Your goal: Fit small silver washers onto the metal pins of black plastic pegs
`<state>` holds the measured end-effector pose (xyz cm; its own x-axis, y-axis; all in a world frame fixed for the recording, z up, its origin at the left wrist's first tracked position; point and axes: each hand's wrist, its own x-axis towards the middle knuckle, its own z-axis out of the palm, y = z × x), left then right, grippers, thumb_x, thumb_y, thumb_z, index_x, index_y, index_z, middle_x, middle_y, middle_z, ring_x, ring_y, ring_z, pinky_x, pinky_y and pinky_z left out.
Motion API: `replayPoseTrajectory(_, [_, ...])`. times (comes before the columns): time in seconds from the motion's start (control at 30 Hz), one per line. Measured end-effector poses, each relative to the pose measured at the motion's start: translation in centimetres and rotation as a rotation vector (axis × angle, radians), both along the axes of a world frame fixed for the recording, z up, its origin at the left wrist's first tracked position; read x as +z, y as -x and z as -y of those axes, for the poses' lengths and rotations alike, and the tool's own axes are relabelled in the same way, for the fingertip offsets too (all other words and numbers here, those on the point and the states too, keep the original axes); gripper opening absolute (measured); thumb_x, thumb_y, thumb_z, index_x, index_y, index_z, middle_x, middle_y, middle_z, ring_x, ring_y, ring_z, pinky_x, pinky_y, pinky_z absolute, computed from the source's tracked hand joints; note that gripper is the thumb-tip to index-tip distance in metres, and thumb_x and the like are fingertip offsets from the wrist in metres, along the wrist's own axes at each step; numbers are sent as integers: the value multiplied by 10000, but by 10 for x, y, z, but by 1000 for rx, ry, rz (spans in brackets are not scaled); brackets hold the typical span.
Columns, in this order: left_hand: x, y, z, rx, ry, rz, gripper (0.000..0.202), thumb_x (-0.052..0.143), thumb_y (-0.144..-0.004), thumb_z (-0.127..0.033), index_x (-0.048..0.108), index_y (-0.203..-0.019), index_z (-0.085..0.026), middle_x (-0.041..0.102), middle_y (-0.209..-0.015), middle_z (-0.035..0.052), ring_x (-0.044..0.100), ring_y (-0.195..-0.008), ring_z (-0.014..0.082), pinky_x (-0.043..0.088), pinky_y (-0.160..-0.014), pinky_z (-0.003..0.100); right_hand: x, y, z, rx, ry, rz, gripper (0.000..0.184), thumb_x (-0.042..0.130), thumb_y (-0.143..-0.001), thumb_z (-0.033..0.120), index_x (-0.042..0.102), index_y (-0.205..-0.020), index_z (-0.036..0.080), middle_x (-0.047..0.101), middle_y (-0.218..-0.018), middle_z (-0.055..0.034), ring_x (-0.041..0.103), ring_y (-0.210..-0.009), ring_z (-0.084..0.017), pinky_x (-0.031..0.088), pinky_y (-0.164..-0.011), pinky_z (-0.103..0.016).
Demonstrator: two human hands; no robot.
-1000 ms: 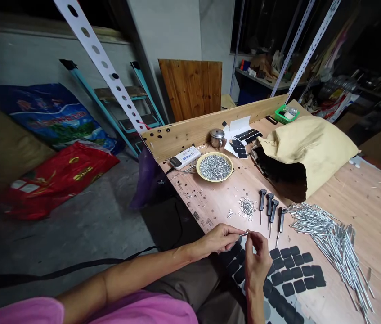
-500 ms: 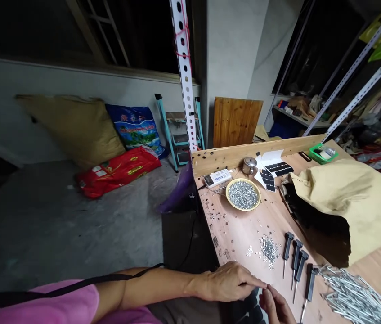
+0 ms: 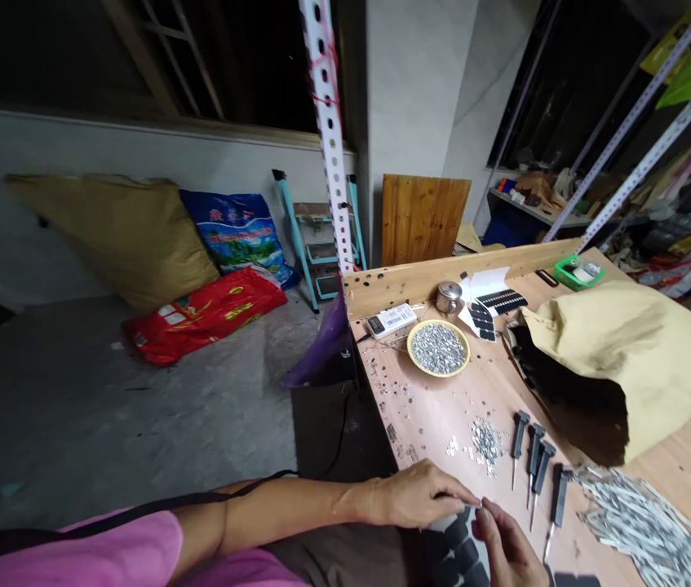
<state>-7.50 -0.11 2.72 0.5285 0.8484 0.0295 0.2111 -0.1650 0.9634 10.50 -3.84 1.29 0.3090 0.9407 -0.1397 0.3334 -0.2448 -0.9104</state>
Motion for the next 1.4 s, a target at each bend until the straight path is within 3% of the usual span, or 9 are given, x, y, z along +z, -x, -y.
replayPoseTrajectory(0.13, [5, 2, 0, -31, 283, 45, 310, 500, -833, -210, 680, -1077, -146, 625, -577, -8, 486, -460, 78, 377, -459, 161, 16, 4, 1, 79, -31, 12, 435, 704, -547, 587, 722, -728, 192, 711, -714, -55, 662, -664, -217, 544, -630, -295])
replayPoseTrajectory(0.23, [6, 4, -1, -70, 347, 69, 311, 504, -828, -185, 673, -1084, -129, 581, -522, -26, 448, -433, 66, 363, -446, 156, 24, 5, 2, 162, -81, 27, 388, 690, -588, 567, 722, -712, 200, 700, -725, -58, 647, -666, -201, 537, -646, -301])
replayPoseTrajectory(0.43, [6, 4, -2, -88, 229, 66, 273, 530, -802, -134, 706, -1011, -136, 723, -866, 43, 630, -742, 124, 458, -666, 172, 31, 2, 3, 300, -146, 139, 376, 637, -666, 577, 711, -702, 210, 695, -722, -64, 646, -675, -197, 527, -612, -270])
replayPoseTrajectory(0.53, [4, 3, 0, -107, 243, 21, 290, 512, -825, -162, 683, -1057, -136, 728, -829, 31, 629, -688, 114, 456, -618, 165, 28, -3, 4, 330, -170, 276, 411, 585, -705, 606, 697, -697, 211, 695, -710, -58, 652, -652, -191, 527, -593, -248])
replayPoseTrajectory(0.7, [0, 2, 0, -46, 89, -66, 278, 546, -807, -174, 696, -1041, -158, 725, -925, 46, 637, -759, 123, 451, -683, 161, 13, -12, 3, 369, -237, 467, 382, 536, -770, 579, 688, -770, 229, 717, -771, -39, 683, -677, -180, 529, -588, -194])
replayPoseTrajectory(0.9, [-4, 7, -2, -120, 202, -39, 287, 538, -819, -194, 689, -1054, -127, 722, -772, 27, 573, -566, 75, 386, -519, 130, 15, -17, 3, 542, -251, 506, 292, 520, -826, 494, 673, -831, 246, 724, -825, -19, 694, -732, -173, 534, -612, -183])
replayPoseTrajectory(1.1, [-8, 7, -1, -140, 140, -44, 269, 547, -816, -189, 698, -1032, -136, 732, -867, 43, 642, -711, 115, 432, -613, 140, 25, -3, 8, 571, -421, 622, 260, 419, -913, 407, 593, -851, 224, 675, -758, -29, 660, -679, -149, 513, -594, -212])
replayPoseTrajectory(1.4, [-6, 6, 9, -112, -106, -127, 257, 540, -844, -169, 686, -1055, -179, 708, -997, 62, 679, -883, 159, 480, -778, 187, 12, 0, 10, 573, -676, 945, 247, 314, -964, 279, 535, -880, 207, 588, -697, -28, 563, -625, -151, 444, -564, -251])
